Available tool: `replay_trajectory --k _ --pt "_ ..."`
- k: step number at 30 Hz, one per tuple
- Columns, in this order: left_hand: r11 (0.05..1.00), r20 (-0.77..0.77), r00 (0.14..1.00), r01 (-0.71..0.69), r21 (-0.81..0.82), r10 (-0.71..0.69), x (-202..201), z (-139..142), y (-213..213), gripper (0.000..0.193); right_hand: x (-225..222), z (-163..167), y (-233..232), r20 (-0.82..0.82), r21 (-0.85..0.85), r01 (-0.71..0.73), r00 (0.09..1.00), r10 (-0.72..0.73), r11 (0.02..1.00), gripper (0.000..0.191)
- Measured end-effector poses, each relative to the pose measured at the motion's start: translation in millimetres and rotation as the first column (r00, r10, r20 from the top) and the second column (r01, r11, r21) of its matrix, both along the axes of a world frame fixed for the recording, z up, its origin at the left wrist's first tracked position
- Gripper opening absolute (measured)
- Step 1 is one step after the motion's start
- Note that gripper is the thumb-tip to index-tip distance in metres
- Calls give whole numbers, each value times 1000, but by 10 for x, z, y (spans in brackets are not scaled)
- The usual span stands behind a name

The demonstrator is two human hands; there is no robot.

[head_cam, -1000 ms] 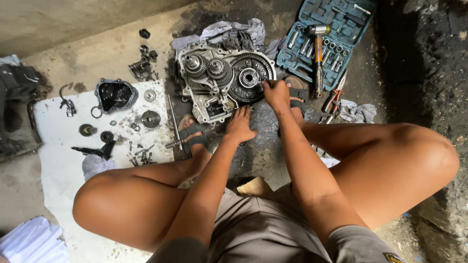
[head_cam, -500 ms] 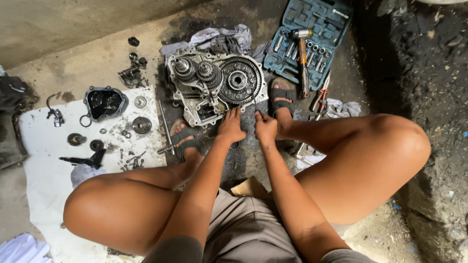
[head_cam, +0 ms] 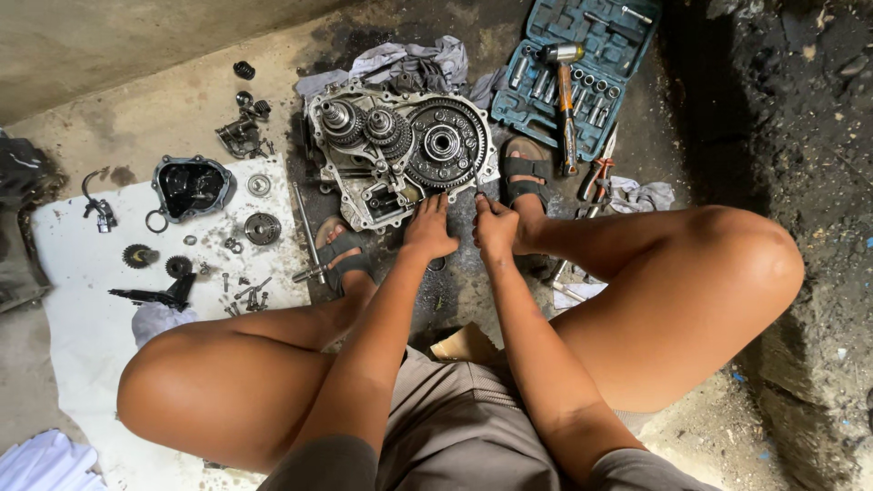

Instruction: The person sits on the floor and works on a disassembled engine block, using a wrench to tighten bolts and adjusting internal gears and shafts by hand. Tools and parts are laid out on the floor around the engine.

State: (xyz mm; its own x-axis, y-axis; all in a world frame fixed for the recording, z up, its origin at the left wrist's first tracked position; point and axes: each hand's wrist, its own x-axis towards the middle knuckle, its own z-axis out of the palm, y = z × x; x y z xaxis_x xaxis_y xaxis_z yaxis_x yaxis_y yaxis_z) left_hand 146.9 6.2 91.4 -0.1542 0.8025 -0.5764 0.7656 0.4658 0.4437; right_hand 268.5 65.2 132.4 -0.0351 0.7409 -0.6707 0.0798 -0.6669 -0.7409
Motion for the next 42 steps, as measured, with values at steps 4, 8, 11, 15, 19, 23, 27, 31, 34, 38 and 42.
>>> replay_trajectory --k 4,8,11,15,19,23,27,31,34,38,42 --pt "999 0 1000 6 -45 -6 -8 25 3 112 -45 56 36 115 39 -31 993 27 999 26" --pt "1000 17 1000 12 -14 -11 -23 14 5 112 -99 94 159 177 99 -87 982 68 991 29" --pt "1000 24 1000 8 -29 -7 -9 -4 2 113 -150 79 346 275 88 -187 949 157 978 34" --pt "999 24 1000 8 41 -9 17 -1 -27 111 -313 49 581 540 289 -422 813 217 860 38" --pt "999 49 999 -2 34 0 15 35 -55 112 -485 104 730 543 300 -488 794 274 819 38" --pt "998 30 1000 1 63 -2 16 75 -63 114 -380 137 607 436 427 -420 872 224 801 36" --pt "1000 29 999 -15 23 14 21 63 -23 116 -102 90 250 273 188 -221 948 166 957 30" --pt "1000 20 1000 -7 -16 7 15 50 -8 115 -18 -29 -9 80 71 -20 997 14 997 27" --pt "1000 -8 1000 14 -5 -14 21 45 -18 115 23 -73 -166 25 45 41 999 -42 998 26" --pt "999 -14 1000 14 -33 -15 38 52 -9 116 81 -52 -256 34 14 40 999 -41 999 24" --pt "996 -17 999 35 -77 -36 28 73 16 117 39 14 -95 3 20 11 1000 -11 1000 25"
